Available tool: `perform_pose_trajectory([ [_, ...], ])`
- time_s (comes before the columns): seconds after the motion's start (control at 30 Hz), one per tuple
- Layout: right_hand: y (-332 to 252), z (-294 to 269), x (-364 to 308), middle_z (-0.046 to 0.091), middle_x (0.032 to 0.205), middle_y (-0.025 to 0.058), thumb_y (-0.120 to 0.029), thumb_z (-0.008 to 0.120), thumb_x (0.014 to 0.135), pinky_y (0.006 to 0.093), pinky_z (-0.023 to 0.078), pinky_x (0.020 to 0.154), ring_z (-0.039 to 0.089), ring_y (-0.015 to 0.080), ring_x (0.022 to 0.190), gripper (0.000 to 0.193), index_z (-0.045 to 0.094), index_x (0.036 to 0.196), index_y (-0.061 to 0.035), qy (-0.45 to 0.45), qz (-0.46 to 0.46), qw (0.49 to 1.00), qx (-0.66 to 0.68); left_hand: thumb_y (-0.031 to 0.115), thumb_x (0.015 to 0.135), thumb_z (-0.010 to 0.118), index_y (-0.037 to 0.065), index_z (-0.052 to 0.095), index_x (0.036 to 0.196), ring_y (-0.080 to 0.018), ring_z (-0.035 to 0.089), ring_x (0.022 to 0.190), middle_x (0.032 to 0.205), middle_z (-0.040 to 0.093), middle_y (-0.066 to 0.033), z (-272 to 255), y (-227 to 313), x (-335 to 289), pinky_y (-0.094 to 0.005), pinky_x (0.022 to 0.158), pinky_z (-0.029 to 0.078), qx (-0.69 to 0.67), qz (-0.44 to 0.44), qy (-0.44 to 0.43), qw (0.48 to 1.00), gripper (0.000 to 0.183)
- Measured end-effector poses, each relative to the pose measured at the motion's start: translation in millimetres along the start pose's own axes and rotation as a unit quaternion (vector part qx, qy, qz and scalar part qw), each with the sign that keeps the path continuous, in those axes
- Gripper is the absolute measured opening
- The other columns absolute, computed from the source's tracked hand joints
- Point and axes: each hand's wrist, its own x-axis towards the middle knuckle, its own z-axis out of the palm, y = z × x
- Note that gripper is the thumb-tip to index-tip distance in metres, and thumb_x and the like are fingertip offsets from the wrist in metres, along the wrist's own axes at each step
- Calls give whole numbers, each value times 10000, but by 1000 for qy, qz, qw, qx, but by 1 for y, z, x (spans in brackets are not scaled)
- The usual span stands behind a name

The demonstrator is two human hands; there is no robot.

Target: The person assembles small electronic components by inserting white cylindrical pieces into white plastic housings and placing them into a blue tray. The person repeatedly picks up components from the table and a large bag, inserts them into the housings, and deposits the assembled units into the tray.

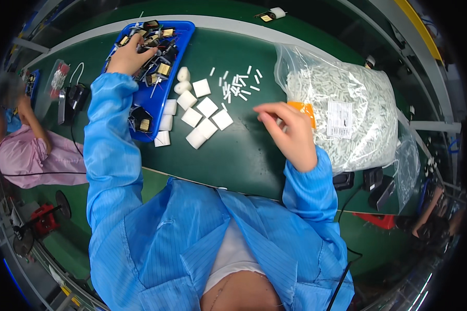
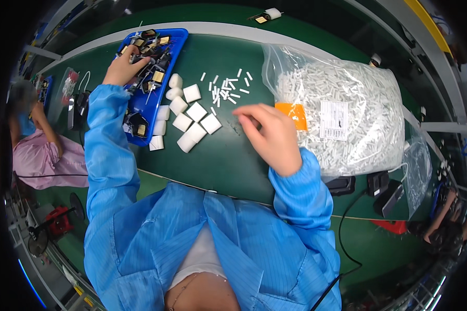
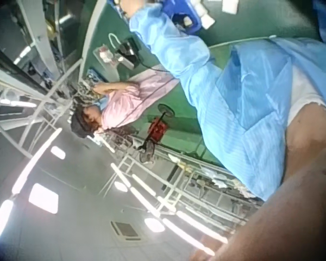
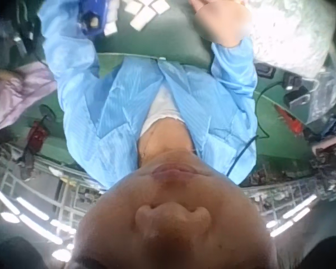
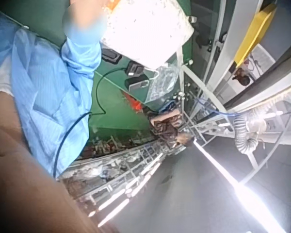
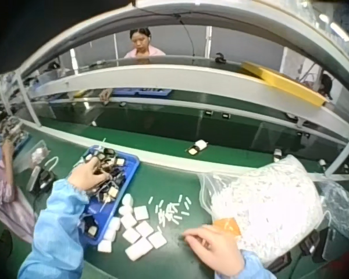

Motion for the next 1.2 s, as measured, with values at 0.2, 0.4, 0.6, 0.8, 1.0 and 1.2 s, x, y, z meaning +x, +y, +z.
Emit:
perform_pose_trajectory([
  [0.2, 36, 52, 37, 590, 797, 74, -61, 564, 735, 362, 478, 615, 586, 247, 749, 99, 630, 809, -60, -17, -129, 973, -190, 317, 784, 637, 127, 448, 1044, -167, 600, 622, 758, 592, -86, -3, -2, -29, -271, 542, 483, -293, 67, 42, 953, 374],
  [0.4, 35, 79, 58, 554, 840, 45, -75, 602, 702, 354, 489, 636, 552, 233, 839, 68, 614, 769, -72, -58, -162, 936, -308, 58, 833, 584, 61, 378, 976, -134, 581, 692, 893, 616, -119, 19, -22, -42, -232, 627, 486, -449, 108, 25, 887, 251],
  [0.6, 52, 59, 37, 553, 776, 131, -75, 608, 734, 378, 469, 627, 563, 301, 685, 111, 617, 839, -40, -51, -104, 971, -208, -49, 758, 609, 31, 397, 1044, -138, 592, 809, 936, 640, -128, 13, 58, -154, -245, 729, 474, -541, 180, -55, 820, 365],
  [0.8, -16, -6, 9, 611, 826, 74, -47, 569, 833, 243, 486, 594, 607, 156, 715, 141, 595, 965, -2, 69, 174, 928, 321, -54, 734, 572, -11, 557, 1014, -172, 586, 789, 901, 607, -136, 30, 87, -188, -276, 726, 446, -548, 286, -133, 775, 283],
  [1.0, -45, -23, -25, 611, 938, 128, 31, 586, 797, 231, 505, 623, 615, 165, 780, 156, 598, 953, 35, 112, 22, 913, 393, -34, 685, 649, 22, 652, 957, -181, 607, 741, 855, 612, -108, 28, 107, -198, -260, 646, 481, -491, 298, -104, 812, 278],
  [1.2, -35, -22, -35, 607, 937, 163, 93, 599, 755, 243, 515, 655, 617, 181, 807, 189, 599, 940, 55, 102, -29, 902, 419, 8, 700, 658, -15, 630, 958, -184, 586, 731, 854, 599, -118, 26, 113, -198, -266, 638, 459, -408, 349, -65, 841, 260],
])
